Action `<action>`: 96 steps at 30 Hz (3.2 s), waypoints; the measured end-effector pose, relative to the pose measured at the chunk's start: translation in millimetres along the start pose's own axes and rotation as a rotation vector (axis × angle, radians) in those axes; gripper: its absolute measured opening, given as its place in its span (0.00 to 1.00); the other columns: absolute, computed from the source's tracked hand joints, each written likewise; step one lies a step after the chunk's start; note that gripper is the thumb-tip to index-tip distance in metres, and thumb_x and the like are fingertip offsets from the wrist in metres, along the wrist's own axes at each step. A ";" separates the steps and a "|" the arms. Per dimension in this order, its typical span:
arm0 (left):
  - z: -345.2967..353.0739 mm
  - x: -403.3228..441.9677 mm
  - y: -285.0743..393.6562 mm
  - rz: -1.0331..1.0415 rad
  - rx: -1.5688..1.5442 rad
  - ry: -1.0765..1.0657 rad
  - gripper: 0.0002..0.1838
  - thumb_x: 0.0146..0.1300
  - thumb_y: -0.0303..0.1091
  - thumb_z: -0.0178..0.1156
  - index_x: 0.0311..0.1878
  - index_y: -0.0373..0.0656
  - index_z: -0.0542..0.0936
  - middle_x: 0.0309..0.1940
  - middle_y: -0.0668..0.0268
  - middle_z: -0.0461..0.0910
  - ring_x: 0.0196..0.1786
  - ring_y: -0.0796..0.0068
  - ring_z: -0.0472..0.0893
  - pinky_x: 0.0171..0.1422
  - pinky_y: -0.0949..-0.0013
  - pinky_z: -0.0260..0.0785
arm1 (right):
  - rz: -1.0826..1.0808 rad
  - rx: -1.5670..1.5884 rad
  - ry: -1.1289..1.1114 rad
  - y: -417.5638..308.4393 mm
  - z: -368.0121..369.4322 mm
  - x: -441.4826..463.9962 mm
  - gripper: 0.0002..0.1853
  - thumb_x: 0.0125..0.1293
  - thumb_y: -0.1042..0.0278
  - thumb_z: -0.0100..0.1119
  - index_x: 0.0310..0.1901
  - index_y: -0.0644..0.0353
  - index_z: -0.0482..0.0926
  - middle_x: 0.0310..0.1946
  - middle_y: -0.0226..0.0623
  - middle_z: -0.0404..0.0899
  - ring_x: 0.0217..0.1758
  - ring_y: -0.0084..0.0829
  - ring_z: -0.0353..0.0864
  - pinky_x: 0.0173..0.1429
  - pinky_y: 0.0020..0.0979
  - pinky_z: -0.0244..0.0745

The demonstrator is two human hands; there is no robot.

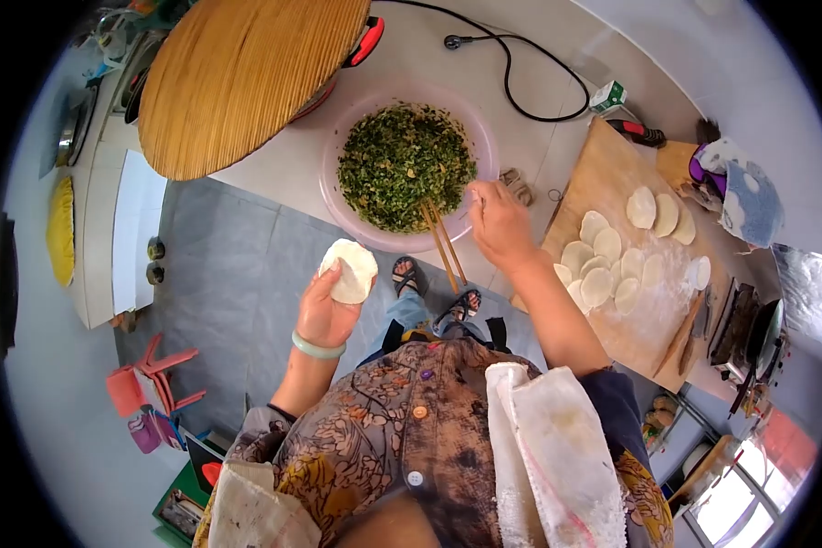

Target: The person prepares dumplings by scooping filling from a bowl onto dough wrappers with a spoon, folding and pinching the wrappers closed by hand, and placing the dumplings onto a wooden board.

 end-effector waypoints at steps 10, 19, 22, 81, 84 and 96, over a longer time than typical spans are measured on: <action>-14.6 17.8 15.4 -0.039 0.023 0.035 0.19 0.71 0.32 0.50 0.61 0.35 0.71 0.56 0.57 0.78 0.59 0.60 0.78 0.65 0.57 0.70 | 0.694 0.440 -0.069 60.5 35.4 18.2 0.14 0.73 0.68 0.48 0.52 0.64 0.79 0.40 0.44 0.83 0.38 0.31 0.83 0.43 0.31 0.78; -12.4 36.3 31.8 -0.021 0.040 0.028 0.19 0.71 0.31 0.50 0.62 0.35 0.70 0.57 0.57 0.77 0.61 0.60 0.77 0.67 0.58 0.69 | 0.898 1.135 0.137 91.3 32.9 -5.9 0.15 0.74 0.66 0.49 0.52 0.69 0.76 0.36 0.44 0.81 0.40 0.32 0.82 0.47 0.33 0.80; -10.4 49.7 35.0 0.005 0.038 0.034 0.19 0.71 0.30 0.49 0.63 0.35 0.69 0.59 0.56 0.76 0.62 0.60 0.76 0.68 0.58 0.69 | 0.874 1.297 0.118 92.2 33.9 -16.3 0.14 0.74 0.67 0.49 0.52 0.69 0.76 0.37 0.44 0.81 0.41 0.33 0.82 0.49 0.32 0.79; 40.2 135.4 -8.5 -0.114 -0.090 0.009 0.35 0.75 0.60 0.33 0.61 0.34 0.69 0.57 0.54 0.73 0.60 0.56 0.72 0.67 0.54 0.65 | 0.683 1.362 0.143 3.5 8.8 -19.2 0.17 0.75 0.66 0.48 0.56 0.70 0.73 0.44 0.48 0.81 0.49 0.35 0.83 0.58 0.36 0.77; 63.7 136.7 -9.7 -0.104 -0.103 -0.028 0.35 0.76 0.59 0.32 0.59 0.34 0.70 0.56 0.55 0.74 0.59 0.57 0.73 0.67 0.55 0.65 | 0.419 1.030 0.067 -27.0 2.7 -20.3 0.16 0.74 0.69 0.49 0.56 0.69 0.75 0.44 0.47 0.82 0.48 0.35 0.83 0.56 0.35 0.77; 66.4 147.8 -12.4 -0.065 -0.111 -0.077 0.37 0.75 0.61 0.30 0.57 0.32 0.71 0.53 0.53 0.76 0.58 0.58 0.75 0.65 0.56 0.67 | -0.261 0.164 -0.061 -75.0 1.4 -25.3 0.17 0.64 0.79 0.56 0.55 0.67 0.77 0.51 0.49 0.78 0.49 0.43 0.82 0.53 0.35 0.78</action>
Point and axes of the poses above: each hand's wrist, its own x-axis towards the middle knuckle, its own z-axis out of the palm, y = z × x, the point moved 7 cm from there along x, towards the middle knuckle
